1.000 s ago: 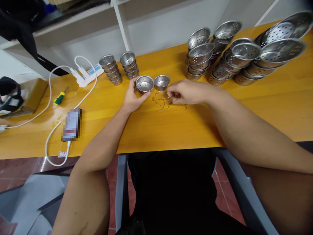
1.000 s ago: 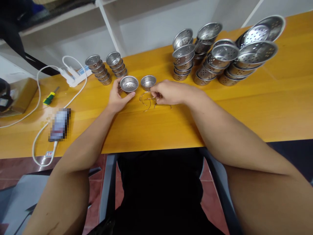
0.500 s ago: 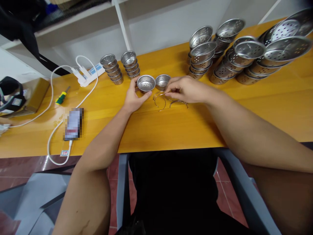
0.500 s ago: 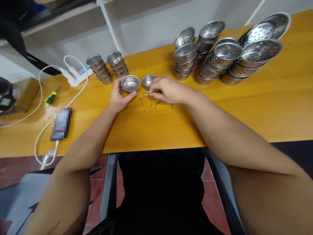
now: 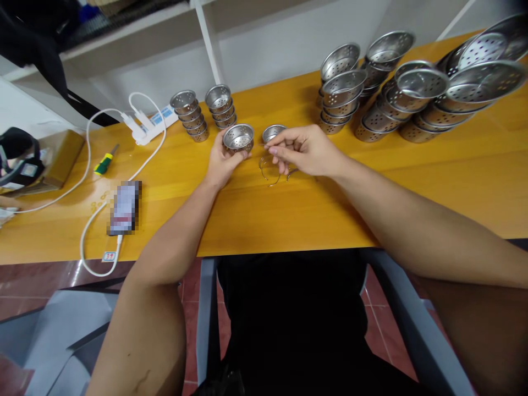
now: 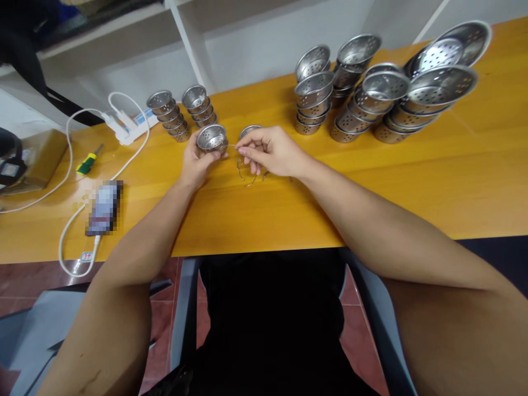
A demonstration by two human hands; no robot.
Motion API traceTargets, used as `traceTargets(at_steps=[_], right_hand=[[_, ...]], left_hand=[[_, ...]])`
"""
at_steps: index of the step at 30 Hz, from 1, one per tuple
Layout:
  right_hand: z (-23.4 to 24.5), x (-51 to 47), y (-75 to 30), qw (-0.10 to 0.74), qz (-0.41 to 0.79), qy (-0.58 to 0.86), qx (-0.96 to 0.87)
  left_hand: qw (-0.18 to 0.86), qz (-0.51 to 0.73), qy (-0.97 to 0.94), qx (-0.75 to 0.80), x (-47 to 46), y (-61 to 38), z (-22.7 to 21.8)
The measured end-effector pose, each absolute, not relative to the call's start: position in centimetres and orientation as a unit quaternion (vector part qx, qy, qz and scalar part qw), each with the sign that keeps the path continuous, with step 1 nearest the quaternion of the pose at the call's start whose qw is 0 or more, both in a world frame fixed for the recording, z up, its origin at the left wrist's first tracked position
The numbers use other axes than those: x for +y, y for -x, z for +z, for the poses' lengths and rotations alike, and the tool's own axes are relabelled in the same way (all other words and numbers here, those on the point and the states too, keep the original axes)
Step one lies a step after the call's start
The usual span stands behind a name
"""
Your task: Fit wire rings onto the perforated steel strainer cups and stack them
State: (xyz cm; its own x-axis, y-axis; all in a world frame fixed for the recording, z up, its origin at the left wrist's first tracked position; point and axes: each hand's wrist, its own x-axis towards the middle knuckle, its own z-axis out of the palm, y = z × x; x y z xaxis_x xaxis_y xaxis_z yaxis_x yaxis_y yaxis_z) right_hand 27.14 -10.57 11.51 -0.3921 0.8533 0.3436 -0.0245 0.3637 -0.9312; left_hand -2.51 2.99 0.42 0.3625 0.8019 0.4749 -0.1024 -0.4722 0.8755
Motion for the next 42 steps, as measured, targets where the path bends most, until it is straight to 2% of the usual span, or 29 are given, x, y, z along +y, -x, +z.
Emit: traceTargets(at_steps=[5,11,18,36,42], right_hand=[[11.7,-11.0,-26.6,0.46,0.432,0.36,-0.687],[11.4,-10.6,-27.0,0.47,0.295,0.437,-0.708],[11.1,-10.4,-27.1,0.51,0.362,0.42,-0.657],[11.4,-10.4,-26.8,0.505,0.292,0.441,-0.682],[11.6,-10.8,-27.1,0.456,0.243,0.47,-0.715]], left_hand=[[0.409,0.504,-0.715,0.26,2.6,2.0,0.7],[0.376,0.486,-0.749,0.247,2.4,1.6,0.4],[0.367,0.487,-0.756,0.236,1.9,1.6,1.7],[0.445,0.438,-0.757,0.194,-0.8,0.6,3.3],[0.435,0.438,-0.77,0.16,-1.5,-0.3,3.2]])
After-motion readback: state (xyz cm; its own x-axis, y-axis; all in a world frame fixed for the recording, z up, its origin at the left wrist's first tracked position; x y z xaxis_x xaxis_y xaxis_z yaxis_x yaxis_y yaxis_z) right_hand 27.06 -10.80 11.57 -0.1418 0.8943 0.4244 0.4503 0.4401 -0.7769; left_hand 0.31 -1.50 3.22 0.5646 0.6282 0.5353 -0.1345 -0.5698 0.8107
